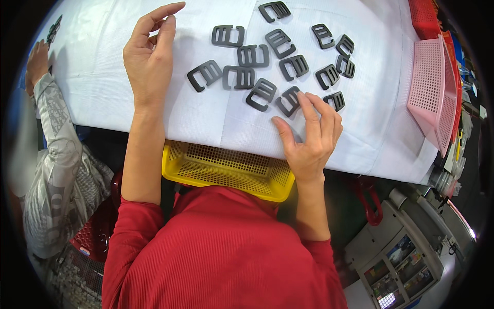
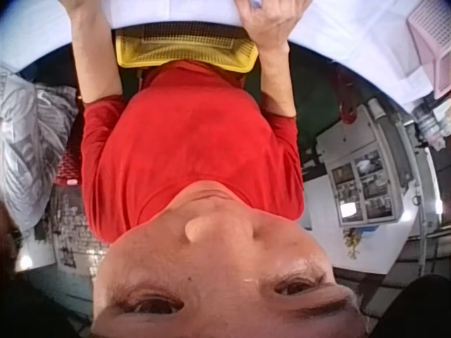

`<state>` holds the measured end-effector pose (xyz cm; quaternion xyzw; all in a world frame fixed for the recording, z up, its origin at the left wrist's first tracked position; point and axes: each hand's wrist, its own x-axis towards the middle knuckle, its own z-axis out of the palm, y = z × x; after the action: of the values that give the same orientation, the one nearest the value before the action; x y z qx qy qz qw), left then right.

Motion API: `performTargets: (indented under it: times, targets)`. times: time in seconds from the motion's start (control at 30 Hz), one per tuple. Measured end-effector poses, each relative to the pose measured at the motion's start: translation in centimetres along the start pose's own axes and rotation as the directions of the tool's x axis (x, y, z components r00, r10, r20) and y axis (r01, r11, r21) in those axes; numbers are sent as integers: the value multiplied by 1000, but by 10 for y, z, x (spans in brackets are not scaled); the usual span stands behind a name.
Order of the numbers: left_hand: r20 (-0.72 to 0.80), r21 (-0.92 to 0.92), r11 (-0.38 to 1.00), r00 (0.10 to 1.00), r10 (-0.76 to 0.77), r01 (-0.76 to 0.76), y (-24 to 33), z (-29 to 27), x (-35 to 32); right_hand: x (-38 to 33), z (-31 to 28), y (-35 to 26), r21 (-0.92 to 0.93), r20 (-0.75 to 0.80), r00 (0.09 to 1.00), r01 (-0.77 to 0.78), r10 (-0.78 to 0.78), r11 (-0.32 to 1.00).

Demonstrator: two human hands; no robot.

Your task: The person sorts small black plastic buckles on a white table, picking them up and placing them into a yellow basket. Other workers are visible at the same table performing similar sorting actions.

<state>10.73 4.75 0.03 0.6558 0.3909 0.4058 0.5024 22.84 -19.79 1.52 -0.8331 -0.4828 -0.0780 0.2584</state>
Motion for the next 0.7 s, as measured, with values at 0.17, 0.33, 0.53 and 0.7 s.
performTargets:
  times: [0.17,0.33,0.53,0.7]
  targets:
    - [-1,55,998,1000,10,-10,0,1,0,-1,2,-3,-41,-5,1000,1,-1,999]
    - [32,65,995,997,71,-73,-1,0,4,10,-5,1,106,-79,996,-34,43,994]
    - [29,89,993,996,80,-82,-4,-1,4,14,-14,2,205,74,955,-296,286,933]
    - [8,40,999,999,33,-33,-2,1,3,13,-10,20,-31,-90,972,-223,219,974]
